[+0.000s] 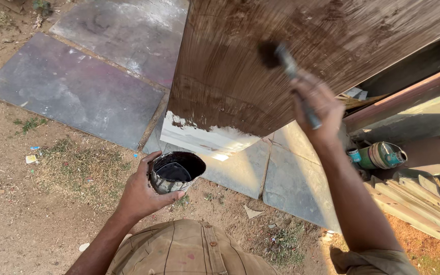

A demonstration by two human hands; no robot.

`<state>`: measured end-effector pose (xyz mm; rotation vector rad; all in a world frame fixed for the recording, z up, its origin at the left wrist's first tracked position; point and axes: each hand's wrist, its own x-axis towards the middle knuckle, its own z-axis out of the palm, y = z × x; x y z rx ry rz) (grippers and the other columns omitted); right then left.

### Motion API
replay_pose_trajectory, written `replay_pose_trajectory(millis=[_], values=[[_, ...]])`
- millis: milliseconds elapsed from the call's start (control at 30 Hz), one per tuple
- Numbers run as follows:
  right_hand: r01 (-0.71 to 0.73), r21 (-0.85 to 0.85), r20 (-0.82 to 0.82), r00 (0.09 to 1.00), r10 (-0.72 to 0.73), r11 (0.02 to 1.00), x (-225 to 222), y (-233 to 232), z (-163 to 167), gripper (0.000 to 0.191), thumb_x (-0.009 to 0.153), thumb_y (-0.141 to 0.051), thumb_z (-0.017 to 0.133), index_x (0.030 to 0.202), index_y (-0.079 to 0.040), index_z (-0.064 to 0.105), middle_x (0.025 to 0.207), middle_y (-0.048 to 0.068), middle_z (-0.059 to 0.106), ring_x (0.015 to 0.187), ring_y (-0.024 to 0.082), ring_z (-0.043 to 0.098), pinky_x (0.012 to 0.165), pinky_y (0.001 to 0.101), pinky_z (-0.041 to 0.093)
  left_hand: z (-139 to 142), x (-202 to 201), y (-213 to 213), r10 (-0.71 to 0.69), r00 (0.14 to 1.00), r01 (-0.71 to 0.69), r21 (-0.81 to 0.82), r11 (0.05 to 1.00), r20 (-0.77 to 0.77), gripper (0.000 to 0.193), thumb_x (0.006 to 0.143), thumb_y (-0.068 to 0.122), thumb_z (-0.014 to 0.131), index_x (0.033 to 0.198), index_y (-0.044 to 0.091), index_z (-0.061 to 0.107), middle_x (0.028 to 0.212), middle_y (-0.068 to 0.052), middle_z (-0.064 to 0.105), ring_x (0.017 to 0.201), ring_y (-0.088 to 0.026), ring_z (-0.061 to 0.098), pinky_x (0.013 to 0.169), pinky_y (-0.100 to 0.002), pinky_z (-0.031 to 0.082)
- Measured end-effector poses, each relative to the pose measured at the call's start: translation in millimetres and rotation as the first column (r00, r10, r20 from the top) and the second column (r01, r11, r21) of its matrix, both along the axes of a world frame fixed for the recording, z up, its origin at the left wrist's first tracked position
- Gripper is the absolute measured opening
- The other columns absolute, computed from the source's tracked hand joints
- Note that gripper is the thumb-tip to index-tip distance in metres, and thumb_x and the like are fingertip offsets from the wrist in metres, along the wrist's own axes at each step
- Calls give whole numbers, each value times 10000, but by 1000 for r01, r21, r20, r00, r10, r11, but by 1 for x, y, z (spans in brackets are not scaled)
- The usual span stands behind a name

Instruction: The person sits on the ground holding a can of dark brown paint and dips a wide brush into it, then brushes the paint onto wooden furniture panels, covering the white base coat on the faces, edges and sides of the panels.

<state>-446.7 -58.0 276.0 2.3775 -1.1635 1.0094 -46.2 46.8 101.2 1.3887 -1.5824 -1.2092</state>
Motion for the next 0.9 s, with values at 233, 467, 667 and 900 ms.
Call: replay_pose_trajectory(millis=[233, 467, 667, 900], values=[[106, -396, 119, 991, -64, 912, -3, -1, 24, 230, 1025, 77, 749, 1205, -66, 753, 1300, 164, 745, 1162, 265, 780, 923, 364, 721, -6, -17, -1, -26, 998, 22, -71, 997, -63, 1173, 547, 446, 951, 1482, 76, 347, 1243, -195, 675, 1145, -289, 707, 988, -404, 557], [169, 208, -209, 970, -126, 963, 36, 9, -229, 259, 908, -113, 754, 1162, -153, 786, 1256, 115, 733, 939, 291, 761, 714, 369, 651, -9, -21, 9, -41, 996, 30, -137, 990, -76, 1138, 546, 400, 962, 1468, 77, 378, 1273, -176, 687, 1179, -282, 697, 1010, -392, 541], [142, 378, -70, 990, -124, 915, 27, -14, -243, 293, 913, -115, 738, 1206, -130, 747, 1264, 91, 740, 942, 285, 766, 826, 378, 632, -10, -17, 7, -53, 998, 50, -98, 994, -32, 1187, 545, 426, 976, 1491, 118, 328, 1290, -176, 659, 1188, -291, 680, 1042, -399, 524], [215, 204, -71, 976, -205, 955, 22, -7, -238, 259, 929, -106, 741, 1187, -131, 750, 1302, 116, 711, 1065, 315, 737, 825, 378, 616, -8, -24, 20, 10, 999, -12, -57, 998, -35, 1183, 529, 473, 947, 1489, 123, 352, 1302, -164, 670, 1198, -286, 686, 1025, -401, 545]])
